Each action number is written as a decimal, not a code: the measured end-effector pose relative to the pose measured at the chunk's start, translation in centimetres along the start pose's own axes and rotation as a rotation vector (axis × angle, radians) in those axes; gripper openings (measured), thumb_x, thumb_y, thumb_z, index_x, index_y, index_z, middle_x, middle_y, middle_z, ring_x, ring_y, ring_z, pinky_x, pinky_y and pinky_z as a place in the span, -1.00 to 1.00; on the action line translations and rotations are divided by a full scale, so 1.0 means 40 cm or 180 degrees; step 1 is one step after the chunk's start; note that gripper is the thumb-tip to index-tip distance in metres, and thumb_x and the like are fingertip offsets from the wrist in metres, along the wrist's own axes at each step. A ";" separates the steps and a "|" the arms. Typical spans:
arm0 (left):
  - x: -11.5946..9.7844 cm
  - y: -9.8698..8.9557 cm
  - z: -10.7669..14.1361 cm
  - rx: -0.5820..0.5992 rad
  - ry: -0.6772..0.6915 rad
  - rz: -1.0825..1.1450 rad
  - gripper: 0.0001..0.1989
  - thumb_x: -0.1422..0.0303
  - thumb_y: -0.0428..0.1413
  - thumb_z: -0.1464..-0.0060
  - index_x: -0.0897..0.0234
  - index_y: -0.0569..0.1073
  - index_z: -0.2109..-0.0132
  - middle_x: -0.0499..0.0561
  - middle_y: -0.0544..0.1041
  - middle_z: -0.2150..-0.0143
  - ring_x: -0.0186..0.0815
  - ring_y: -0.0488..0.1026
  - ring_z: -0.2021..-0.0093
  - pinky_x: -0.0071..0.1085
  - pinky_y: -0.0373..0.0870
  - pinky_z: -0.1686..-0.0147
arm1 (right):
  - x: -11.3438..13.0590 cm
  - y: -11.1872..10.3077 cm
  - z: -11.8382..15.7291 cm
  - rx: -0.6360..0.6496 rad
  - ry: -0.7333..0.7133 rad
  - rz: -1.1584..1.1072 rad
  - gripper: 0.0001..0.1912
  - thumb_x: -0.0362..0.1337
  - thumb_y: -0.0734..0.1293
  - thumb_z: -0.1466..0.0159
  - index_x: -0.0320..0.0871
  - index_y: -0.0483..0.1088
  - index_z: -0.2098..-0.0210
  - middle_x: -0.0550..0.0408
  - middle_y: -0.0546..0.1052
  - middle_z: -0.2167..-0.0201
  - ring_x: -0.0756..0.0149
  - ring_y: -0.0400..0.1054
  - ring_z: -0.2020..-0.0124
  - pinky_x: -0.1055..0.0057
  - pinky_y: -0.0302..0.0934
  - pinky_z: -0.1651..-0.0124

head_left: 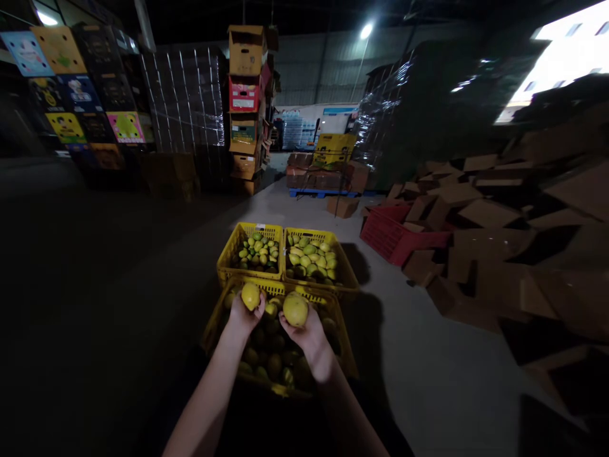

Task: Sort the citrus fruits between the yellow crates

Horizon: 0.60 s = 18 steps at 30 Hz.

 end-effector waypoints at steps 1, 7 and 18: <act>0.000 0.004 0.008 0.0075 -0.0112 0.0006 -0.82 0.42 -0.07 -0.19 0.16 0.41 0.31 -0.06 0.48 0.49 -0.40 0.44 0.43 -0.49 0.46 0.46 | 0.001 0.002 0.003 -0.0052 0.0206 -0.0050 -0.85 -0.28 0.24 -0.16 -0.09 0.33 0.54 0.15 0.48 0.65 0.31 0.40 0.59 0.38 0.33 0.48; 0.000 0.014 0.029 0.0193 -0.0188 0.0285 -0.83 0.40 -0.07 -0.20 0.25 0.42 0.21 0.00 0.52 0.36 -0.38 0.49 0.33 -0.50 0.52 0.38 | 0.023 0.017 0.029 -0.0259 0.0651 -0.0527 -0.82 -0.27 0.18 -0.24 -0.13 0.37 0.43 0.06 0.55 0.55 0.27 0.47 0.47 0.34 0.40 0.37; 0.027 0.029 0.014 0.0053 -0.0607 -0.0035 -0.67 0.27 -0.10 -0.24 0.48 0.37 0.08 0.10 0.48 0.45 -0.40 0.44 0.52 -0.58 0.41 0.61 | 0.039 0.014 0.024 -0.0616 0.0642 -0.0741 -0.73 -0.19 0.14 -0.33 -0.20 0.38 0.20 -0.03 0.56 0.44 0.24 0.50 0.32 0.42 0.45 0.36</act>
Point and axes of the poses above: each hand's wrist, its own z-axis away from the middle knuckle, its own y-axis out of the palm, x = y × z, the point moved 2 cm from there along -z, towards the middle knuckle
